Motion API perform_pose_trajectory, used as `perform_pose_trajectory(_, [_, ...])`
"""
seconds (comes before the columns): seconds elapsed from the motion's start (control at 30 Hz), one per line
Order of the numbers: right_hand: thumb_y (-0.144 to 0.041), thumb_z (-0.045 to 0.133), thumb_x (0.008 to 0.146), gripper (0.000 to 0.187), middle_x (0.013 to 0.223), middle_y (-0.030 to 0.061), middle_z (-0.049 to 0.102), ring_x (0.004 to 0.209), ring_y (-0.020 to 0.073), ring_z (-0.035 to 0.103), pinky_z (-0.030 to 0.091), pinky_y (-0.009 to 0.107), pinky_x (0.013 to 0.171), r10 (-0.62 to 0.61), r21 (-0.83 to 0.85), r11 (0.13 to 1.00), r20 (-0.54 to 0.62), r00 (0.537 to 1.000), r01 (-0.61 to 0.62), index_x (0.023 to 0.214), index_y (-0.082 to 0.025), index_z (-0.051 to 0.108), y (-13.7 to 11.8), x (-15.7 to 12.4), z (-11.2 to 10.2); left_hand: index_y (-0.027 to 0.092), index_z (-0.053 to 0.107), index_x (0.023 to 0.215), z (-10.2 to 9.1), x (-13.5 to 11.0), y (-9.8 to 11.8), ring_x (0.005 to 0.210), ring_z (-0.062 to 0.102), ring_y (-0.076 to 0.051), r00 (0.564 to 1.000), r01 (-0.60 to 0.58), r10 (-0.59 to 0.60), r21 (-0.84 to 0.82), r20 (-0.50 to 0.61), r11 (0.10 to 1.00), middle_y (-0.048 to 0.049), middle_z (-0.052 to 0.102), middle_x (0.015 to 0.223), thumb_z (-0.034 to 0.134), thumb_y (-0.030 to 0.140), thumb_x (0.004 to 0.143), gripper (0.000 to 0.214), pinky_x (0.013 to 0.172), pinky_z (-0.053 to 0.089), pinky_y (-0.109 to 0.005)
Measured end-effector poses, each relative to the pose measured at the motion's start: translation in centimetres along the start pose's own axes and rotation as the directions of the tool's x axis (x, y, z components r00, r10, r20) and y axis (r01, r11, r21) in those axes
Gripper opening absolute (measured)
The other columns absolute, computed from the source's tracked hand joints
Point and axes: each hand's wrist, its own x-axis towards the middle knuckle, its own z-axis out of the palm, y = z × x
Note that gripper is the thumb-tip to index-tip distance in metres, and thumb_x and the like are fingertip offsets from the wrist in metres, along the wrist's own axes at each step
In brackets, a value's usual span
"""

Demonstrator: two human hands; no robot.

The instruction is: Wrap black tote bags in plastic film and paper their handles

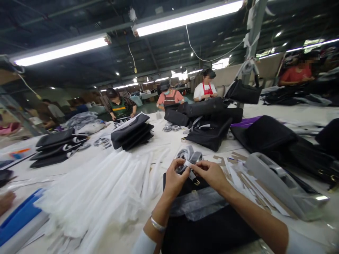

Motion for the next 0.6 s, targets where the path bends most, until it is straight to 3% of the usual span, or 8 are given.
perform_pose_trajectory(0.13, [-0.052,0.065,0.081,0.035,0.068,0.0026,0.071,0.065,0.0188,0.065,0.048,0.027,0.061,0.063,0.016,0.998,0.007,0.998,-0.063,0.076,-0.018,0.072,0.0,-0.2,0.0,0.018,0.063,0.099,-0.1,0.0,0.2,0.093,0.065,-0.018,1.000,0.010,-0.009,0.022,-0.011,1.000,-0.0038,0.069,0.095,0.068,0.019,0.078,0.022,0.091,0.049,-0.032])
perform_pose_trajectory(0.3, [-0.038,0.057,0.083,0.028,0.090,0.0021,0.076,0.082,0.0224,0.070,0.055,0.032,0.077,-0.009,0.118,0.993,0.125,0.992,-0.006,0.098,-0.021,0.073,-0.1,-0.1,-0.4,0.018,0.062,0.101,-0.3,0.1,0.3,0.095,0.066,-0.018,0.999,0.014,-0.014,-0.002,0.037,1.000,-0.0041,0.069,0.098,0.068,0.020,0.079,0.024,0.091,0.049,-0.032])
perform_pose_trajectory(0.47, [-0.023,0.053,0.076,0.026,0.089,0.0030,0.075,0.085,0.0232,0.069,0.052,0.033,0.081,-0.072,0.013,0.997,0.014,0.997,0.072,0.095,-0.019,0.071,1.4,1.2,0.3,0.018,0.062,0.101,0.1,0.1,0.5,0.095,0.067,-0.019,0.995,0.025,-0.022,-0.033,0.094,0.999,-0.0050,0.070,0.097,0.068,0.021,0.079,0.023,0.090,0.050,-0.033])
perform_pose_trajectory(0.6, [-0.018,0.058,0.068,0.022,0.079,0.0050,0.074,0.077,0.0240,0.067,0.052,0.035,0.078,0.009,-0.068,0.998,-0.061,0.998,-0.013,0.086,-0.018,0.070,1.7,1.7,0.4,0.018,0.063,0.100,0.1,0.2,0.9,0.095,0.067,-0.019,0.995,0.014,-0.013,-0.015,0.095,1.000,-0.0048,0.070,0.098,0.069,0.021,0.079,0.022,0.092,0.050,-0.033])
